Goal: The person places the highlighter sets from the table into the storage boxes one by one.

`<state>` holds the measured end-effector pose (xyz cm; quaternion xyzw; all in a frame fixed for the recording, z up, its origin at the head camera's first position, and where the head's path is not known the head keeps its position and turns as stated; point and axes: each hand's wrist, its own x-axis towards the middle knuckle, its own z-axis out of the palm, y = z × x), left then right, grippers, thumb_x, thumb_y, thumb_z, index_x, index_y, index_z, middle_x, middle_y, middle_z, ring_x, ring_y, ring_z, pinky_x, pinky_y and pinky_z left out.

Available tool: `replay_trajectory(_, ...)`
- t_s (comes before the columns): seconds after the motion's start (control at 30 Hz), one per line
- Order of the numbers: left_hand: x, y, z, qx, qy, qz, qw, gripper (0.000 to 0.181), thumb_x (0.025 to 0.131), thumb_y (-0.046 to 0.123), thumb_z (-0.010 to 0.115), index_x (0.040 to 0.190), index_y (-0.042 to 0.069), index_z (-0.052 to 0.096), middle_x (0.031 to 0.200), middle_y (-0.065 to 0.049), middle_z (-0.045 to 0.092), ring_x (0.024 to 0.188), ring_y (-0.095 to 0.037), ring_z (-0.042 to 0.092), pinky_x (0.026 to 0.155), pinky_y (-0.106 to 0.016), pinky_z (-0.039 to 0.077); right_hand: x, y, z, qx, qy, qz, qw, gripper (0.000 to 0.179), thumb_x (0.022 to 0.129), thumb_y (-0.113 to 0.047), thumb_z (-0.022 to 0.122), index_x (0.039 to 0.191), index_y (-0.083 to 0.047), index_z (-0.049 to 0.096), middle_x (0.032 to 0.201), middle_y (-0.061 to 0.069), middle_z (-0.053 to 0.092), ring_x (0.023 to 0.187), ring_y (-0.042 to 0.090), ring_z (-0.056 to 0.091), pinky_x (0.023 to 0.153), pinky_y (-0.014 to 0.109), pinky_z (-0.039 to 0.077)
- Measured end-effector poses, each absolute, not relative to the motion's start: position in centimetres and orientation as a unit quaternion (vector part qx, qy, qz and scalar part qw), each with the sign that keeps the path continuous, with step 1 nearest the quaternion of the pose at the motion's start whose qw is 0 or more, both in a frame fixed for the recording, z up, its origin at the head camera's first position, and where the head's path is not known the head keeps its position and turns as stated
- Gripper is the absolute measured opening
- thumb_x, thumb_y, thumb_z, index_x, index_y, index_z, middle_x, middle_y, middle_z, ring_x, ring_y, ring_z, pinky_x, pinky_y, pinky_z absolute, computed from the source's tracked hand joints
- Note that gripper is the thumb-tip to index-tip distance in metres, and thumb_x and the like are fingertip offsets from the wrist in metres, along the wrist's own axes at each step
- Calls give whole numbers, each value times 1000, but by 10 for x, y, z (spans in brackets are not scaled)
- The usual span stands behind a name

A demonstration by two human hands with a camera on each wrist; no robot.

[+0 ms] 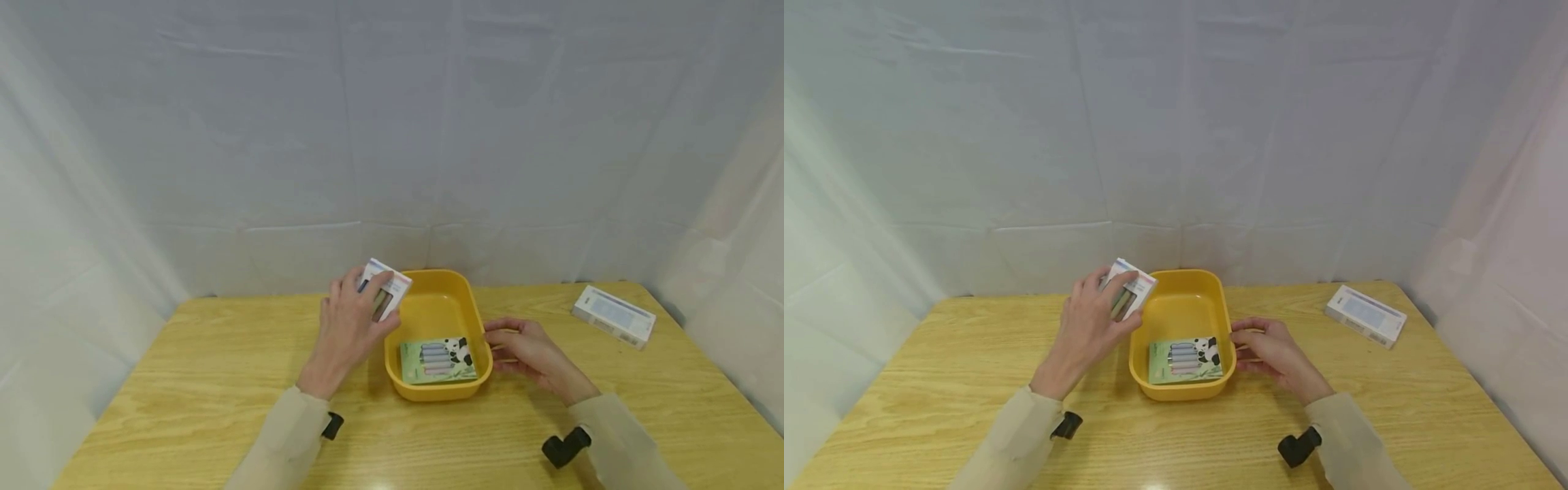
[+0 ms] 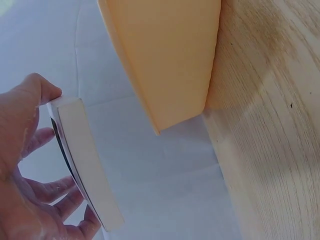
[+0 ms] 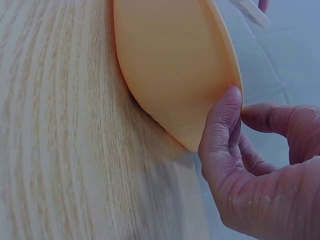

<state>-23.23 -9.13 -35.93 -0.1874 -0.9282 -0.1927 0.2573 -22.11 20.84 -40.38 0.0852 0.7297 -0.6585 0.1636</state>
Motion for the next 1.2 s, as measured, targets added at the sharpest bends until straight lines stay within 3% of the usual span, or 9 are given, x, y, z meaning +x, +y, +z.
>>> replay_trajectory(0.83,-223,-84,-360,-218,-927,-193,238,54,87,34,74,138,24,61,143,-20,55,113,-41,56,79,-50,53,-219,209,-402,75,726,-664,163,44,100,-20,64,137,3,55,109,8,74,83,15,71,71,26,62)
replay_trajectory(1.2,-219,-77,-363,-249,-923,-203,213,56,86,35,78,138,27,61,145,-17,55,109,-35,55,81,-45,51,-221,209,-401,75,725,-665,164,45,100,-20,65,137,3,55,107,7,75,82,15,72,71,27,62)
